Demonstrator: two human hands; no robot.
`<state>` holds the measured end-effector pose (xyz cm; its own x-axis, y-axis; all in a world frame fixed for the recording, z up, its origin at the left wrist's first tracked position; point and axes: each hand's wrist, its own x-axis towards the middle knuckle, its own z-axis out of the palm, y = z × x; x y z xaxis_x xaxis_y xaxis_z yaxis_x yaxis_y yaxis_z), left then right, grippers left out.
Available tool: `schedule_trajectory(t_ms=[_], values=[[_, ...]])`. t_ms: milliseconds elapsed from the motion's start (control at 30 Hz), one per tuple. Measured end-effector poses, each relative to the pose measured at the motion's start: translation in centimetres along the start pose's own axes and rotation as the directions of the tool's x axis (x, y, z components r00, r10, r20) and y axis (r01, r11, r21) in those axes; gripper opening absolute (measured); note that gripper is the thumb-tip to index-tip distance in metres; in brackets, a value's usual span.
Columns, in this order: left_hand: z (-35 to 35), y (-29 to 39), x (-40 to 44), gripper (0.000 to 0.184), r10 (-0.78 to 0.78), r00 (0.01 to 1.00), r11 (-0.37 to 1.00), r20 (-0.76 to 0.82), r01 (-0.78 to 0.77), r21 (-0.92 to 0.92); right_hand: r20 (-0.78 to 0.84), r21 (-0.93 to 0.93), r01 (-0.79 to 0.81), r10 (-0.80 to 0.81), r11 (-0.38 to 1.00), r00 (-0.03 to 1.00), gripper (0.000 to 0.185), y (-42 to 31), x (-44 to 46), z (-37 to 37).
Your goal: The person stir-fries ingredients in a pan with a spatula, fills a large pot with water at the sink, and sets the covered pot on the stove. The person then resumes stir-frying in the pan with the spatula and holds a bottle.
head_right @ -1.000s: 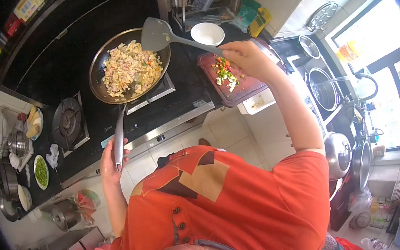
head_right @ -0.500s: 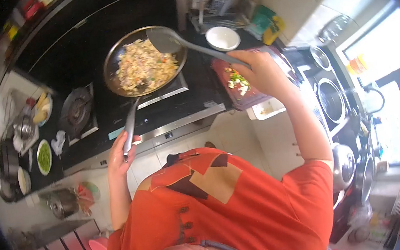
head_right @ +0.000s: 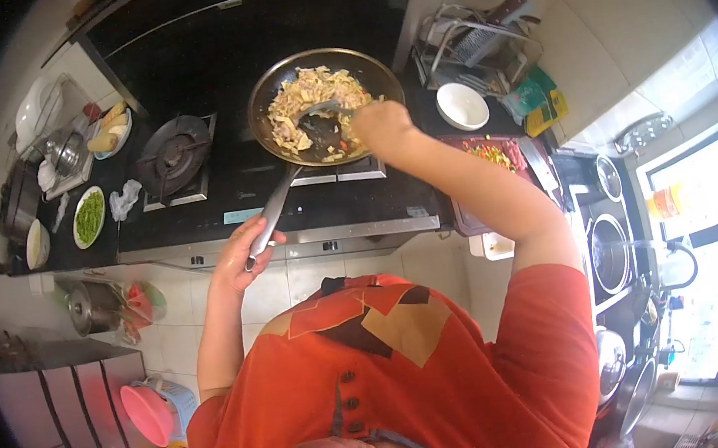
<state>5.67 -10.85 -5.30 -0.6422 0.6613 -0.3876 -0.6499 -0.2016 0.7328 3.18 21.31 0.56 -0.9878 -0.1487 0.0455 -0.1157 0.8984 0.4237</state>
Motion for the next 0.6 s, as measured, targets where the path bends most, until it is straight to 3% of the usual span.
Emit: schedule_trajectory(t_ms=[67,133,267,300,333,400,433,467,500,533,600], values=[[-0.1,0.3,-0.2,0.022,-0.010,0.999,1.000,-0.031,0.010,-0.013,0.026,0.104,0.024,-0.027,0.994,0.999,0.012,3.7,0.1,-2.0],[-0.6,0.2,-0.1,0.022,0.003,0.999,0.999,-0.048,-0.005,-0.035,-0.001,0.120,-0.045,0.045,0.992,0.999,0.014,7.3,-1.6,-4.6],[-1.1,0.5,0.1,0.024,0.017,1.000,1.000,0.005,-0.017,-0.009,0.280,0.152,-0.254,0.205,0.955,0.938,0.019,12.9,-0.6,-3.6],[-1.0,0.6,0.1,0.024,0.007,1.000,1.000,0.003,-0.007,-0.004,0.367,0.247,-0.279,0.177,0.928,0.913,0.018,14.2,0.8,-1.0],[-1.0,0.6,0.1,0.024,0.010,1.000,1.000,0.006,-0.010,0.002,0.474,0.311,-0.157,-0.009,0.937,0.880,0.018,14.8,2.6,1.3],[-1.3,0.6,0.2,0.024,0.008,1.000,1.000,-0.008,-0.008,0.027,0.617,0.648,-0.488,-0.027,0.584,0.787,0.023,13.6,3.6,3.9],[-1.3,0.7,0.2,0.025,-0.004,1.000,1.000,-0.030,0.004,0.026,0.606,0.755,-0.583,0.019,0.300,0.795,0.025,11.7,3.4,5.1],[-1.1,0.9,0.1,0.025,0.009,0.999,1.000,-0.032,-0.008,0.030,0.532,0.800,-0.517,0.037,0.304,0.846,0.023,9.8,3.3,6.8],[-0.9,1.1,0.0,0.025,-0.001,1.000,1.000,-0.031,0.002,0.016,0.459,0.852,-0.427,-0.043,0.304,0.887,0.025,8.8,2.7,6.4],[-0.9,1.1,-0.1,0.025,-0.017,0.999,1.000,-0.033,0.017,-0.003,0.398,0.807,-0.323,-0.052,0.494,0.916,0.025,8.4,2.2,5.4],[-1.1,0.9,0.0,0.024,-0.009,1.000,0.999,-0.021,0.008,-0.041,-0.041,0.627,0.086,-0.077,0.774,0.996,0.026,8.7,0.0,3.7]])
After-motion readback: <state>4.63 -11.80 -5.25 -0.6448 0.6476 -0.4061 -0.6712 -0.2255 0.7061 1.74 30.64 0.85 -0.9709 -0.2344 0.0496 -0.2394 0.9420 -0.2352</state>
